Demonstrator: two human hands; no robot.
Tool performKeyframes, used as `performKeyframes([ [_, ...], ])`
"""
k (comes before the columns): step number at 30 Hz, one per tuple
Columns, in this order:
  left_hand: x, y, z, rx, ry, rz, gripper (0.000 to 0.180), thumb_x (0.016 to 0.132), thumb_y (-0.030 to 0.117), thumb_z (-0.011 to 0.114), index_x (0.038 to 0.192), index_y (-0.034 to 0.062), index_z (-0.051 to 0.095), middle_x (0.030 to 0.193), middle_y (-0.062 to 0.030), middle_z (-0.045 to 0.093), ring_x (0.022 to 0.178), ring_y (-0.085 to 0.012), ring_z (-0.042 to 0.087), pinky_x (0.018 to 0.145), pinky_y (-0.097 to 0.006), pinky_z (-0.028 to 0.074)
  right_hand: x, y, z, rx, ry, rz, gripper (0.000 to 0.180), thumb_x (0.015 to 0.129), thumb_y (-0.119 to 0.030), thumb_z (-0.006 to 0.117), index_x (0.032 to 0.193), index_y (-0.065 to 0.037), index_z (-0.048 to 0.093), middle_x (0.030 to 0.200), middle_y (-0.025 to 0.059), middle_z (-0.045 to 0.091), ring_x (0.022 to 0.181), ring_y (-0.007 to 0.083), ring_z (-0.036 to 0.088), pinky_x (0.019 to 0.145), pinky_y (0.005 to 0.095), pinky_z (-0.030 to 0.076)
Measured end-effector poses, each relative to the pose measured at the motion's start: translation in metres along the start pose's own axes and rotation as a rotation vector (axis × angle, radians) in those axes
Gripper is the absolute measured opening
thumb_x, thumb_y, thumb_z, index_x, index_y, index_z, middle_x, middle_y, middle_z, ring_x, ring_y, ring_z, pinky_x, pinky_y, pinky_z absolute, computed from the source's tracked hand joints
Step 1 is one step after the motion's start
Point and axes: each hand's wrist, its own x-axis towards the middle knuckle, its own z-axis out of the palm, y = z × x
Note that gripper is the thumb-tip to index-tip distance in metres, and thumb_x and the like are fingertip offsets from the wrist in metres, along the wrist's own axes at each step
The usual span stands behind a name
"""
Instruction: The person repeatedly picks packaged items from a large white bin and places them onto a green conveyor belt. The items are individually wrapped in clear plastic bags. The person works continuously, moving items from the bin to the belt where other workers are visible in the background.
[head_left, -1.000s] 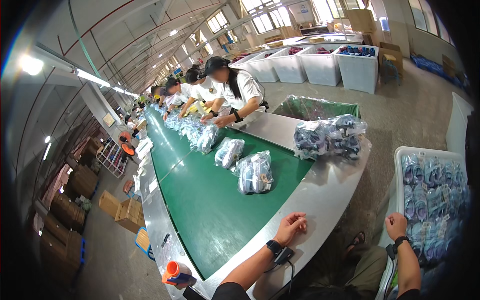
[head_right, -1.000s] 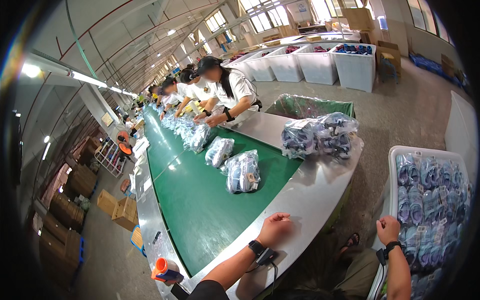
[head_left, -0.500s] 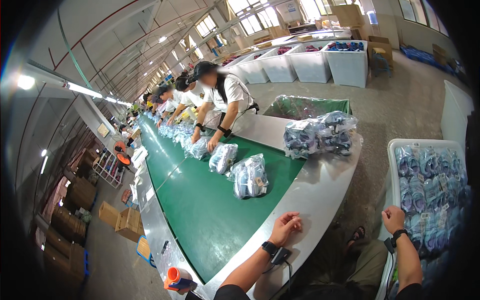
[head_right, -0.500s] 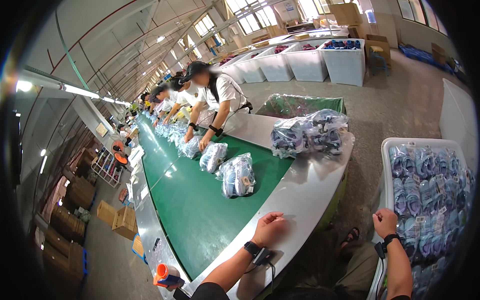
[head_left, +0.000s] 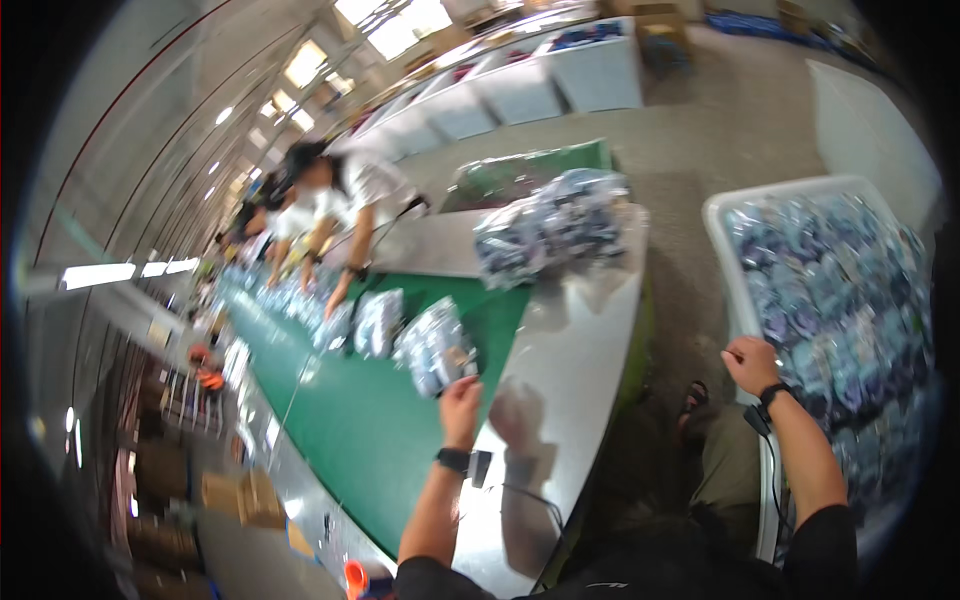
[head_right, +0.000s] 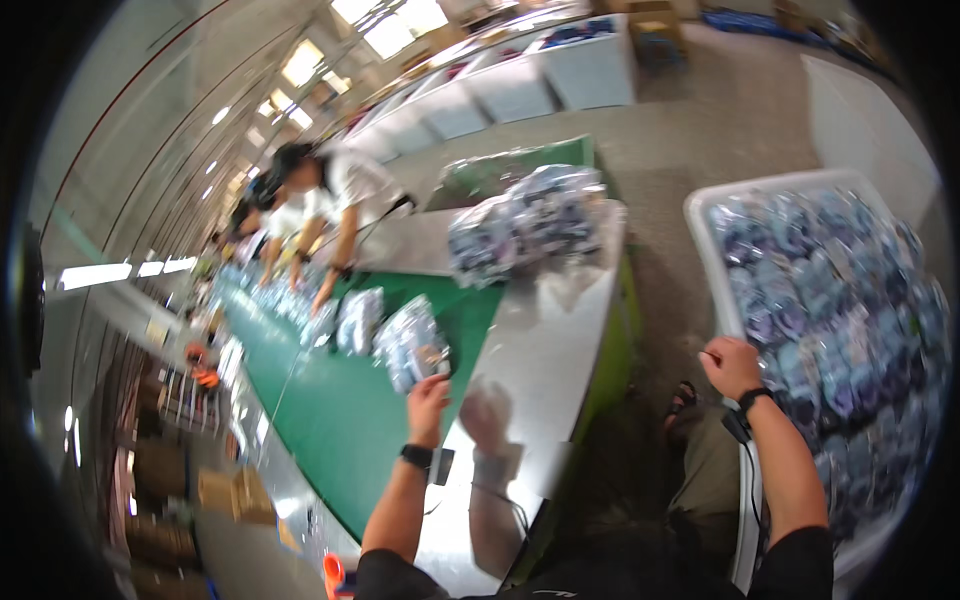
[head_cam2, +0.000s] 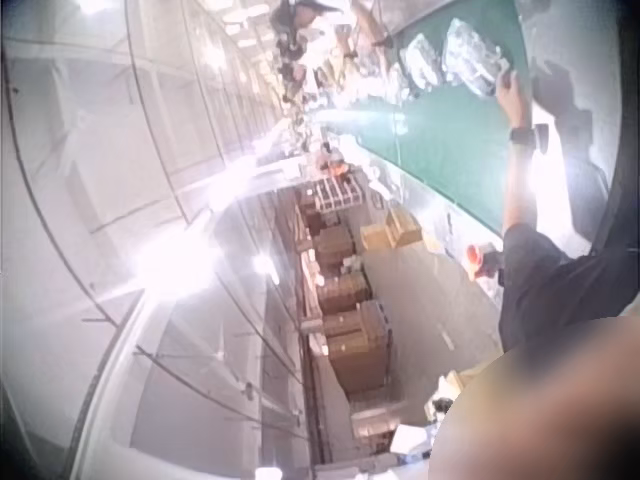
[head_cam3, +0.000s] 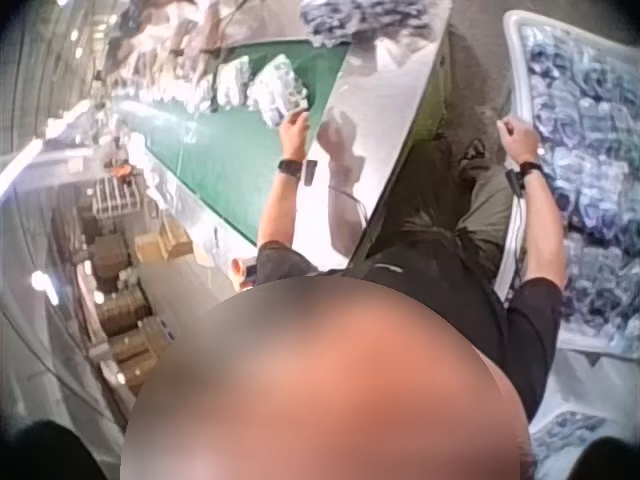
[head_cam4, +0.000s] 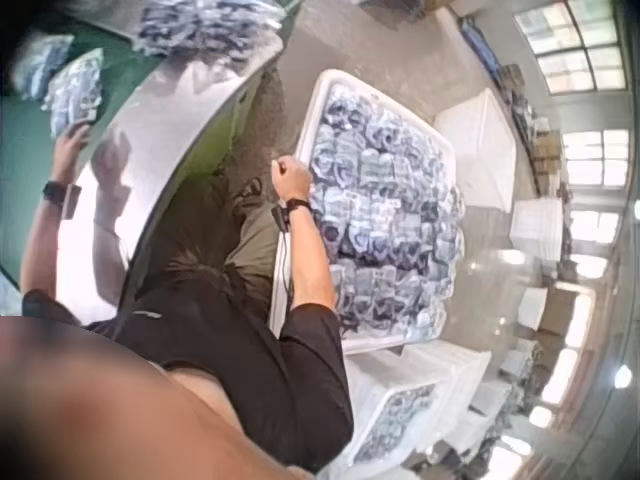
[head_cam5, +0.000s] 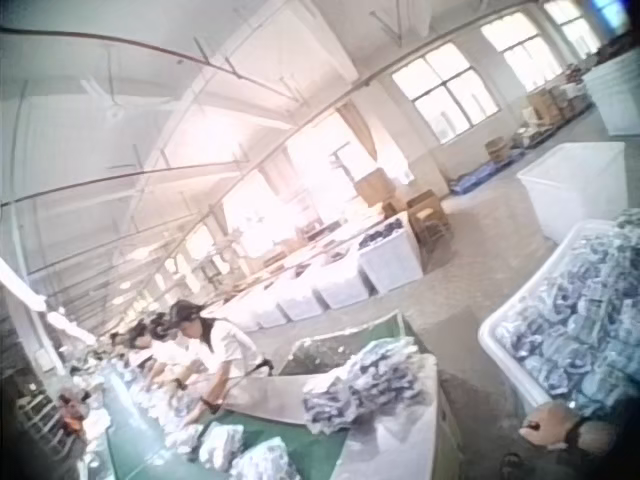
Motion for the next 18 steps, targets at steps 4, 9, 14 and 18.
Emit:
performKeyframes([
  [4, 0.063, 0.0, -0.073, 0.255, 0.282, 0.035, 0.045, 0.095, 0.009, 0.066, 0.137, -0.0029, 0.056, 0.12, -0.0108, 0.067, 0.107, -0.0243, 0.065, 0.095, -0.038, 0.054, 0.002, 0.009, -0.002, -0.064, -0.003, -0.081, 0.023, 0.086, -0.034, 0.066, 0.081, -0.013, 0.073, 0.083, 0.0099, 0.071, 0.081, 0.0349, 0.07, 0.071, 0.0484, 0.055],
  [9, 0.118, -0.004, -0.086, 0.138, 0.035, -0.172, 0.04, 0.094, 0.008, 0.065, 0.132, -0.0023, 0.059, 0.121, -0.0176, 0.066, 0.1, -0.0317, 0.067, 0.085, -0.045, 0.058, -0.001, 0.024, -0.004, -0.094, -0.03, -0.006, 0.023, 0.087, -0.034, 0.063, 0.083, -0.013, 0.073, 0.084, 0.0063, 0.071, 0.085, 0.0313, 0.07, 0.073, 0.0486, 0.055],
  [14, 0.115, -0.031, -0.063, 0.302, 0.041, -0.285, 0.041, 0.093, 0.009, 0.066, 0.132, -0.0012, 0.059, 0.121, -0.0188, 0.066, 0.099, -0.0313, 0.067, 0.082, -0.045, 0.058, -0.005, 0.024, 0.006, -0.084, -0.051, 0.04, 0.021, 0.088, -0.033, 0.064, 0.083, -0.014, 0.073, 0.083, 0.0045, 0.071, 0.083, 0.0299, 0.069, 0.073, 0.0472, 0.054],
  [18, 0.108, -0.042, -0.073, 0.379, 0.024, -0.324, 0.042, 0.092, 0.01, 0.066, 0.131, -0.0002, 0.059, 0.121, -0.0197, 0.066, 0.099, -0.031, 0.066, 0.079, -0.044, 0.057, -0.006, 0.025, 0.008, -0.066, -0.015, 0.026, 0.021, 0.088, -0.033, 0.065, 0.08, -0.014, 0.071, 0.081, 0.0045, 0.07, 0.081, 0.0296, 0.069, 0.071, 0.0466, 0.054],
])
